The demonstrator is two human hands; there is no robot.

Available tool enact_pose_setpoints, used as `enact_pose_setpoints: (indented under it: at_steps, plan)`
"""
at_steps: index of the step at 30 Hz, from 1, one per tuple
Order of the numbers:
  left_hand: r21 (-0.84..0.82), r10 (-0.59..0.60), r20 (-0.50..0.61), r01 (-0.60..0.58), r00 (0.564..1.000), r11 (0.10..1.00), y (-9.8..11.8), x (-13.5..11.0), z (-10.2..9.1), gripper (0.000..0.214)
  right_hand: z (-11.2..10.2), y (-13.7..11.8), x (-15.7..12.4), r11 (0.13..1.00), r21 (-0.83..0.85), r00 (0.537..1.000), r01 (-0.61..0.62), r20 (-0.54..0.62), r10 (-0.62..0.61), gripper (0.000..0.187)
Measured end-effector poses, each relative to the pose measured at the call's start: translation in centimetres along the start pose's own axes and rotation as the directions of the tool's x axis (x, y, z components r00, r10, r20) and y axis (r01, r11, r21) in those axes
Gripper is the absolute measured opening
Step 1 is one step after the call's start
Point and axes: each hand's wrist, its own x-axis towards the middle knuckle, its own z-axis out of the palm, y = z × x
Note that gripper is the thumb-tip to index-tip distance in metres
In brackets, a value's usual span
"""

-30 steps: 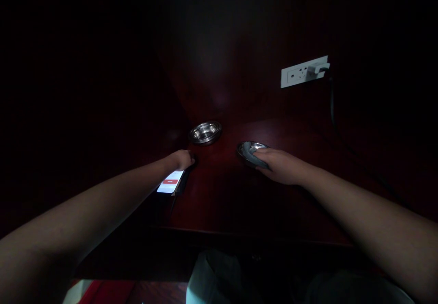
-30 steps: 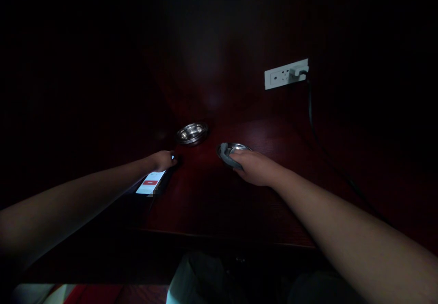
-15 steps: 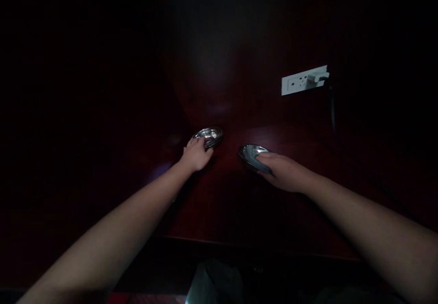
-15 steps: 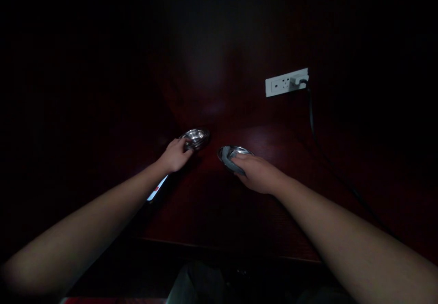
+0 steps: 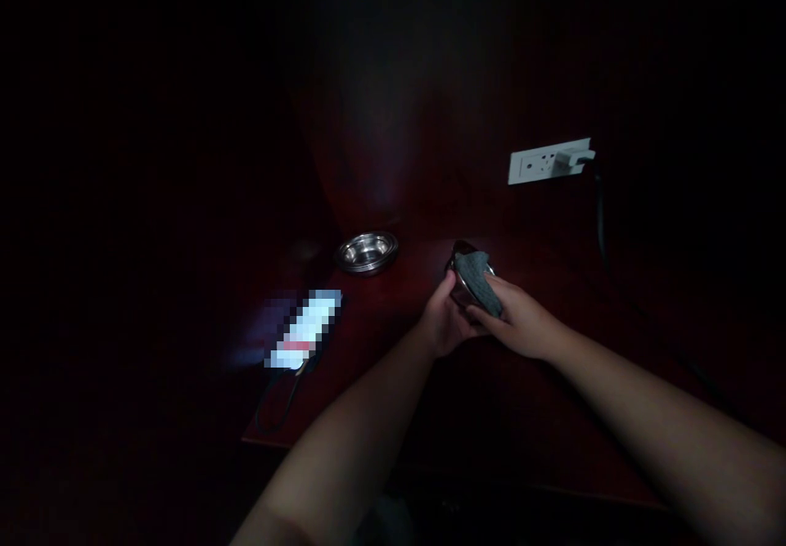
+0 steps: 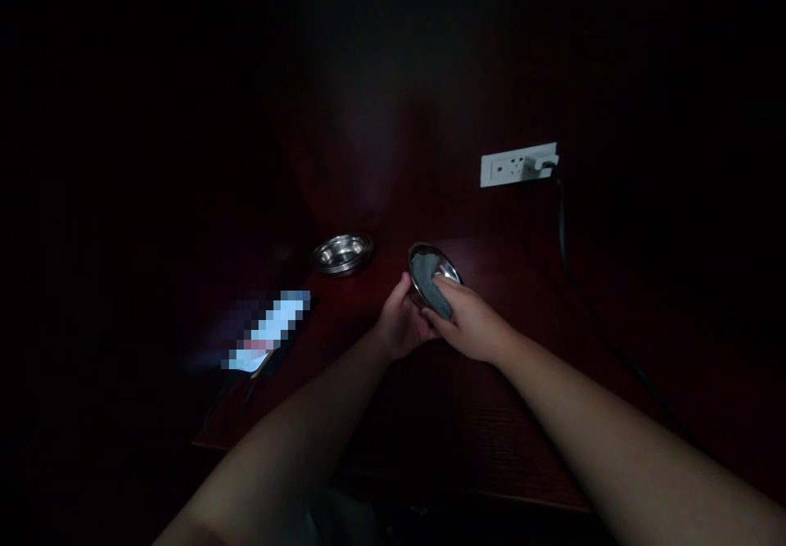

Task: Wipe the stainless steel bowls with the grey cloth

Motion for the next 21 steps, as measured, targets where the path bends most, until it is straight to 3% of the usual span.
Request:
enact_pose_setpoints:
  at_steps: [4, 10, 15, 18, 21]
  plan:
    - [-0.022, 0.035, -0.023, -0.036, 0.999, 0.999, 0.16, 0.35, -0.48, 0.050, -0.13, -0.49, -0.27, 0.997, 0.070, 0.999, 0.037, 0.034, -0.039, 0.033]
    - [-0.014, -0.072, 0.062, 0.073, 0.995, 0.997, 0.10, 0.38, -0.17, 0.056, -0.93, -0.89, -0.27, 0.996, 0.078, 0.998, 0.054, 0.040, -0.057, 0.024]
    - [-0.004, -0.182, 0.114, 0.184, 0.977, 0.983, 0.23, 0.25, -0.07, 0.062, -0.53, -0.67, -0.18, 0.992, -0.103, 0.996, -0.076, -0.044, 0.072, 0.010]
    - [0.012, -0.216, 0.157, 0.217, 0.964, 0.976, 0.34, 0.01, 0.05, 0.065, -0.44, -0.51, 0.05, 0.972, -0.221, 0.994, -0.075, -0.093, 0.056, 0.004]
    - [0.015, -0.217, 0.161, 0.217, 0.963, 0.976, 0.47, -0.18, 0.25, 0.066, -0.65, -0.19, 0.30, 0.943, -0.330, 0.997, -0.049, -0.078, 0.024, 0.012]
